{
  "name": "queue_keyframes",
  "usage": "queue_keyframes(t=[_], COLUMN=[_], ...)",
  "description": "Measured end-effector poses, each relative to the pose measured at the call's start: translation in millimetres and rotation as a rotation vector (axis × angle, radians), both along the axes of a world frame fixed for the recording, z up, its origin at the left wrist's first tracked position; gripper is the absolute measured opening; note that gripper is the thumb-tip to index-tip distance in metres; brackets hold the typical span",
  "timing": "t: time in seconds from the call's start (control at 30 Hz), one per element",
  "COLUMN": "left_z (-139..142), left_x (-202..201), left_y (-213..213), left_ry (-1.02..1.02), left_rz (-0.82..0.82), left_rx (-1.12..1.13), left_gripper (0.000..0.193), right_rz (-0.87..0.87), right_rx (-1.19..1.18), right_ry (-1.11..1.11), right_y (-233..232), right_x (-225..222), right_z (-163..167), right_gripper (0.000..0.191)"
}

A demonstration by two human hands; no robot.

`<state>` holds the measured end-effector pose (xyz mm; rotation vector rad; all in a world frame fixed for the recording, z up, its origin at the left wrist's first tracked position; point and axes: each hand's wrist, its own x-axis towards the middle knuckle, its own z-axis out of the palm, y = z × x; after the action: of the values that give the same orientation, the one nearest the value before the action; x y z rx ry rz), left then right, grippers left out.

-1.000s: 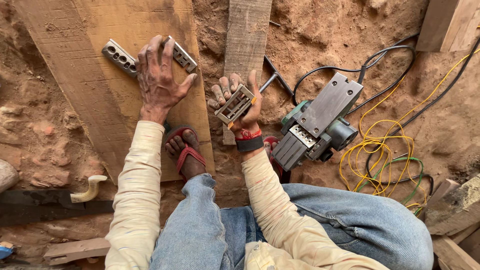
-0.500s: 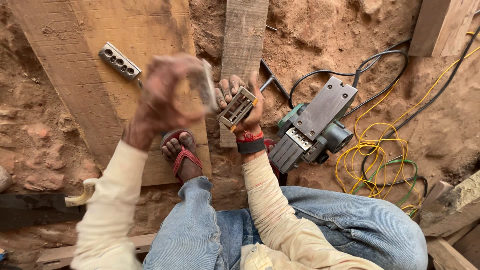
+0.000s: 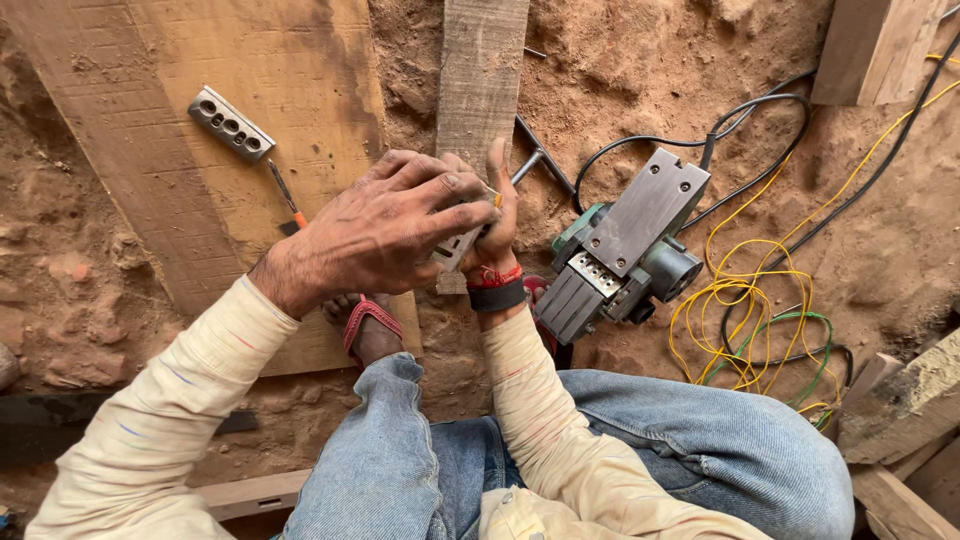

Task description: The person sits on the ground and assembles a small metal electrical component. They use a screwdriver to tighten screws into the component, then insert small metal pins into its holes. Finally, they place the assembled component onto a larger metal plate attached to a power tool.

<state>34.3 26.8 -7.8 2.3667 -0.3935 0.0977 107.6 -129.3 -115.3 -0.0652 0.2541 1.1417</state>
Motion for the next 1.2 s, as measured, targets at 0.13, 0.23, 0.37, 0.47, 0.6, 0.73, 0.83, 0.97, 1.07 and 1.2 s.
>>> queue_keyframes(t=[0.13, 0.23, 0.37, 0.47, 0.6, 0.73, 0.83, 0.97, 1.07, 1.2], left_z=[0, 1, 1, 1, 0, -1, -1, 0, 2, 4], left_x=[1, 0, -1, -1, 1, 1, 1, 2, 2, 2], left_y=[3, 3, 1, -1, -2, -3, -4, -3, -2, 0], left_ry=[0.014, 0.015, 0.01, 0.011, 0.005, 0.026, 0.019, 0.035, 0.06, 0.134], left_rz=[0.003, 0.015, 0.018, 0.021, 0.027, 0.022, 0.017, 0.015, 0.003, -0.007], left_rx=[-0.046, -0.037, -0.004, 0.004, 0.003, 0.025, 0.046, 0.021, -0.038, -0.083], left_gripper=[0.061, 0.061, 0.062, 0.064, 0.07, 0.07, 0.068, 0.07, 0.075, 0.083], right_rz=[0.033, 0.017, 0.036, 0.046, 0.016, -0.027, -0.019, 0.006, 0.024, -0.043], right_rx=[-0.078, -0.076, -0.036, -0.091, -0.28, -0.192, -0.2, -0.168, -0.107, -0.216], right_ry=[0.008, 0.02, -0.004, -0.027, -0.151, -0.095, -0.057, -0.05, -0.058, -0.088], right_y=[1, 3, 3, 1, -3, -6, -6, -8, -8, -4], right_x=[-1, -2, -1, 0, -1, -2, -2, -2, -4, -8], right_z=[3, 3, 3, 2, -1, -3, -2, -2, -3, -6], right_gripper=[0.064, 0.063, 0.064, 0.067, 0.071, 0.069, 0.069, 0.071, 0.073, 0.075])
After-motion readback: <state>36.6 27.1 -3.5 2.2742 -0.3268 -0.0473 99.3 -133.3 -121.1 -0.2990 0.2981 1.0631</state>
